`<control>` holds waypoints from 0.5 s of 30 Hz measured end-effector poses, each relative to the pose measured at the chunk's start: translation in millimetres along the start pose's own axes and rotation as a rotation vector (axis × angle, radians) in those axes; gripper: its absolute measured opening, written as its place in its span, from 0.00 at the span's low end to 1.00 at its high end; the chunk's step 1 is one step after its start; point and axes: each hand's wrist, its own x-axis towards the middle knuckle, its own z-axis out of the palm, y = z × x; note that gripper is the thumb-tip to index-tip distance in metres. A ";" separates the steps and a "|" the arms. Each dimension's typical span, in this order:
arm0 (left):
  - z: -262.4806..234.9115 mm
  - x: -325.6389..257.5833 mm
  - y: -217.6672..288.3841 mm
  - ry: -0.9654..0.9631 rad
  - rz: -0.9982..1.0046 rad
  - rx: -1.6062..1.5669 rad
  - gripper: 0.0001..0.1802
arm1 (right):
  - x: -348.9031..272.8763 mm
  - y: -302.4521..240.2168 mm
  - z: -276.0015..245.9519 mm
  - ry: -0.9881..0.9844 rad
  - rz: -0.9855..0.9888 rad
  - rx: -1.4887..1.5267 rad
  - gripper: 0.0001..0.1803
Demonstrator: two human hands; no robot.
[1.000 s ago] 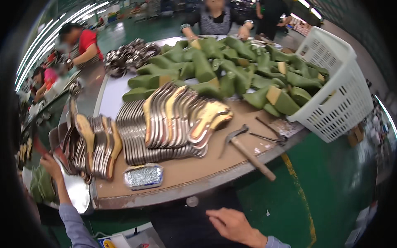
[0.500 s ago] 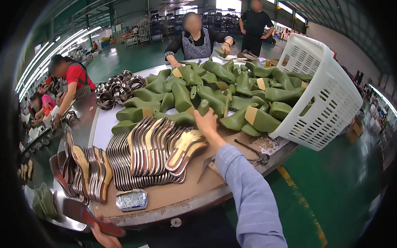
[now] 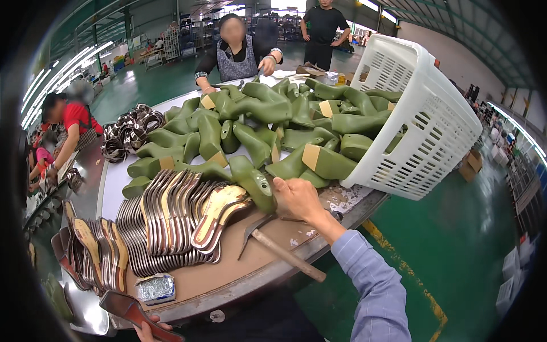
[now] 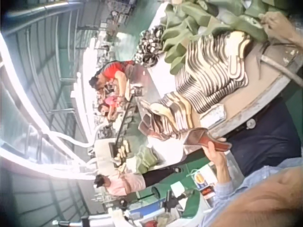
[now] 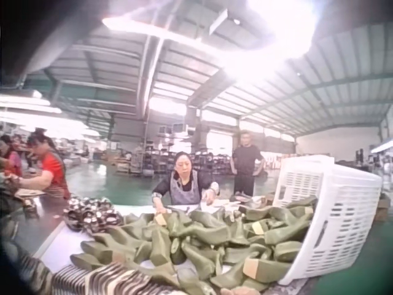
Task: The person assembles green slip-on shoes by attaching the sole to the upper using a hammer and nails. They repeatedly pick up a shoe upper, align it with a sole, and hammer nails into the heel area to secure the components. The finished shoes are placed on a nearby table.
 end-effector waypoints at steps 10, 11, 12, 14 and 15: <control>1.6 -32.6 -0.2 -0.004 -0.113 0.126 0.39 | 96.5 57.8 59.5 0.196 -0.371 -0.913 0.16; 5.7 -35.4 2.9 0.000 -0.085 0.128 0.40 | 99.3 53.0 51.8 0.267 -0.357 -0.807 0.12; 8.7 -38.1 3.1 0.010 -0.061 0.118 0.41 | 101.9 42.8 35.2 0.325 -0.396 -0.693 0.08; 8.1 -32.5 -3.9 -0.071 -0.031 0.074 0.43 | 98.9 16.3 -22.1 0.475 -0.347 -0.412 0.06; 8.8 -27.2 -6.0 -0.103 0.005 0.077 0.44 | 82.6 -23.1 -51.6 0.623 -0.223 -0.325 0.09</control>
